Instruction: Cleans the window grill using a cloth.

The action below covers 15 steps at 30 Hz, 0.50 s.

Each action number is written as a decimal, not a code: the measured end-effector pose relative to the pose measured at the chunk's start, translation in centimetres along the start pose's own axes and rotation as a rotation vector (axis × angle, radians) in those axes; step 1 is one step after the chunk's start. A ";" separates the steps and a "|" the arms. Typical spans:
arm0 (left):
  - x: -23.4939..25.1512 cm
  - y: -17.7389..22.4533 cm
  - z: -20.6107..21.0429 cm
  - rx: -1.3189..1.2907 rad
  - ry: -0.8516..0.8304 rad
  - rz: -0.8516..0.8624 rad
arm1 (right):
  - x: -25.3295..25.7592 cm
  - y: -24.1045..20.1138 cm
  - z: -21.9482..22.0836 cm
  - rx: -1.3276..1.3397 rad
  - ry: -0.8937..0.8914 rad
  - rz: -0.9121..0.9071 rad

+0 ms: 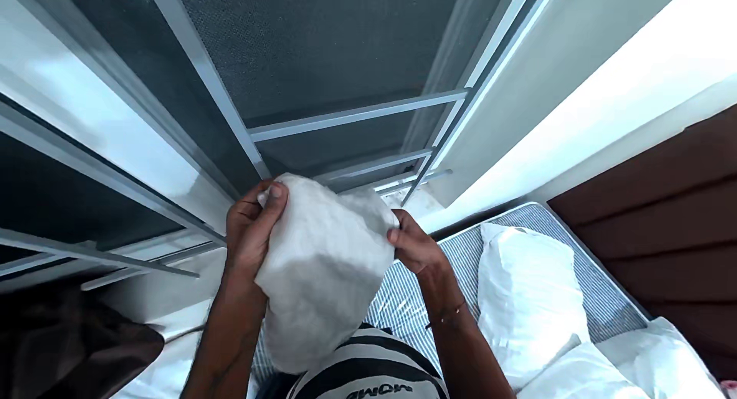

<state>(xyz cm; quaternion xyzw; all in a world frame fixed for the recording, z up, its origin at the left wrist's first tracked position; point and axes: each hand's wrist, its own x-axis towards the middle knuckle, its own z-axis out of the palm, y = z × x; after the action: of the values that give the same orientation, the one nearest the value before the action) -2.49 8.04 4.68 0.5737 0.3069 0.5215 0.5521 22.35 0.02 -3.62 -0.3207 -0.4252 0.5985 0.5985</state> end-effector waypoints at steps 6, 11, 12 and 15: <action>-3.1 -4.3 -2.1 -0.468 -0.049 -0.332 | -2.3 -1.2 2.5 0.162 0.175 -0.040; -7.5 -9.4 -1.5 -0.425 -0.152 -0.805 | -1.0 -0.8 0.0 0.121 0.416 0.074; -7.9 -9.7 -1.6 -0.393 -0.196 -0.810 | -1.4 -0.5 -0.6 0.139 0.454 0.083; -7.7 -9.5 -0.3 -0.263 -0.162 -0.747 | -2.8 -0.1 -1.4 0.389 0.481 0.103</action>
<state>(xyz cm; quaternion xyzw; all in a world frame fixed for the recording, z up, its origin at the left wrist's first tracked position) -2.78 2.87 -6.40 0.3863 0.3805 0.2727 0.7948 23.84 -2.61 -4.53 -0.3536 -0.1320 0.6050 0.7011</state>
